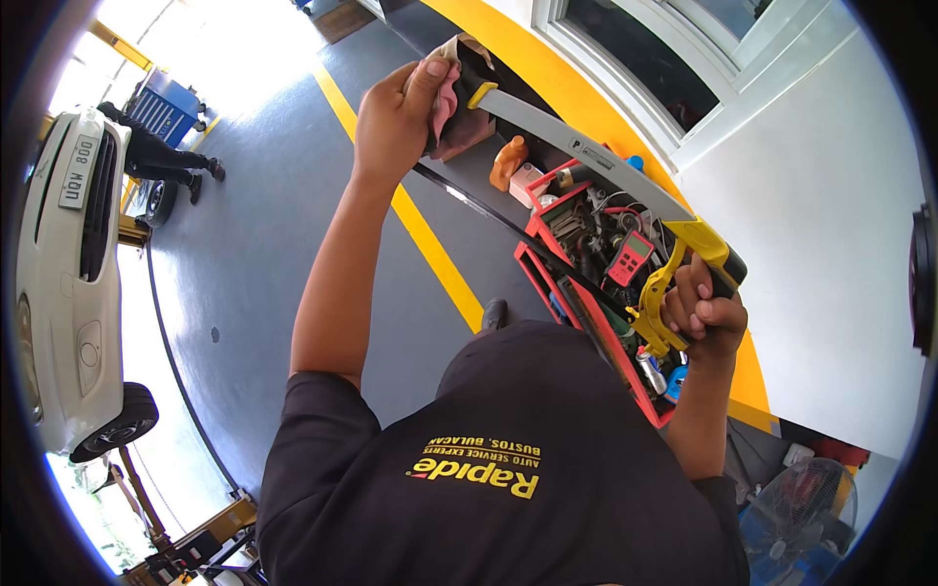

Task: The person wipes several hand tools with a cloth, including a yellow hacksaw, a red pipe wrench, a silver torque wrench, and a silver caliper. Each tool is wiped and then placed into a red tool cart. A woman walks past in the background at one point.

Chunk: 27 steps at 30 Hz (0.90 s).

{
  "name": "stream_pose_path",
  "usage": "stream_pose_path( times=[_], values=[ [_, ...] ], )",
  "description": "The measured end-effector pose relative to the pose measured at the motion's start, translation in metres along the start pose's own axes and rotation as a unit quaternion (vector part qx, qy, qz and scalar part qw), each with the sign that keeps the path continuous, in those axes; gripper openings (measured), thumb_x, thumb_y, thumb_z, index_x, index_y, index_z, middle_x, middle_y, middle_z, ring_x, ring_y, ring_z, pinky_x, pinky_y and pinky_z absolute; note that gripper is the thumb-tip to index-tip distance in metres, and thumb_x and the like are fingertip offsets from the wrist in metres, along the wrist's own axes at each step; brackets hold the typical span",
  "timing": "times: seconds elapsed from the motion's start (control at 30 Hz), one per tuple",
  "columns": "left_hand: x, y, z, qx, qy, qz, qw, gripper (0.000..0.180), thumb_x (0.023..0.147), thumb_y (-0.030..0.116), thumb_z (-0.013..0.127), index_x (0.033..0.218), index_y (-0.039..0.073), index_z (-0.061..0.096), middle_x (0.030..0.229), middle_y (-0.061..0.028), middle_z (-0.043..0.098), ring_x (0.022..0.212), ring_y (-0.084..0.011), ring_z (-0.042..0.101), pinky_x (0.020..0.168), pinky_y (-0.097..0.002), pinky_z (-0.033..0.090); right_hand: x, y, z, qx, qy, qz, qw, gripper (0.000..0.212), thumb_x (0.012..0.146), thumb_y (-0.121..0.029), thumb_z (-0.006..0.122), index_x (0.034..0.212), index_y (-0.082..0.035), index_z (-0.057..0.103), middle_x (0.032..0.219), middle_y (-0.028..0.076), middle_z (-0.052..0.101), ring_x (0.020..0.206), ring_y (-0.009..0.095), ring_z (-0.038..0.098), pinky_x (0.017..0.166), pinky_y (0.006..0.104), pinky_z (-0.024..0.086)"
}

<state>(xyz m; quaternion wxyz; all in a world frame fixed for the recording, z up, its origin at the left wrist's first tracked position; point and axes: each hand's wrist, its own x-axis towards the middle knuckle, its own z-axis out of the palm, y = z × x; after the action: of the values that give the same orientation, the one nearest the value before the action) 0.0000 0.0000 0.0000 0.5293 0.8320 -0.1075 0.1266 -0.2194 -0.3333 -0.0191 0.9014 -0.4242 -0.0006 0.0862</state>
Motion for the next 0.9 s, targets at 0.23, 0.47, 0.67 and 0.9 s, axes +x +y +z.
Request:
stream_pose_path(
  times=[0.23,0.47,0.67,0.9],
  values=[
    [0.009,-0.017,0.008,0.017,0.059,0.041,0.997,0.053,0.107,0.049,0.053,0.108,0.001,0.076,0.08,-0.0052,0.069,0.072,-0.0119,0.065,0.067,-0.0272,0.051,0.005,0.0,0.014,0.003,0.013,0.005,1.0,0.024,0.079,-0.009,0.067,0.088,-0.012,0.045,0.059,-0.002,0.047,0.042,0.008,0.041,0.054,0.0279,0.045],
    [0.018,0.004,-0.008,-0.132,-0.104,0.036,0.985,0.046,0.105,0.049,0.054,0.105,0.005,0.069,0.074,-0.0041,0.065,0.064,-0.0123,0.062,0.062,-0.0268,0.05,0.011,-0.004,0.015,-0.022,0.026,0.029,0.999,0.026,0.076,-0.01,0.068,0.087,-0.012,0.045,0.058,-0.002,0.045,0.041,0.008,0.041,0.054,0.0274,0.044],
    [-0.027,0.029,0.079,0.13,-0.153,0.412,0.889,0.029,0.095,0.041,0.065,0.085,0.015,0.07,0.079,-0.0042,0.066,0.077,-0.027,0.065,0.072,-0.0403,0.047,0.028,0.002,0.032,-0.103,0.016,0.065,0.992,0.024,0.074,-0.01,0.069,0.087,-0.009,0.048,0.064,-0.001,0.045,0.043,0.008,0.039,0.053,0.0279,0.04],
    [-0.044,0.051,0.115,0.083,-0.16,0.4,0.898,0.035,0.096,0.04,0.066,0.073,0.013,0.068,0.067,-0.0033,0.062,0.065,-0.0257,0.062,0.063,-0.0398,0.044,0.028,0.012,0.023,-0.079,0.014,0.064,0.995,0.022,0.077,-0.009,0.067,0.089,-0.008,0.049,0.067,0.001,0.046,0.045,0.009,0.039,0.053,0.0259,0.038]
  ],
)
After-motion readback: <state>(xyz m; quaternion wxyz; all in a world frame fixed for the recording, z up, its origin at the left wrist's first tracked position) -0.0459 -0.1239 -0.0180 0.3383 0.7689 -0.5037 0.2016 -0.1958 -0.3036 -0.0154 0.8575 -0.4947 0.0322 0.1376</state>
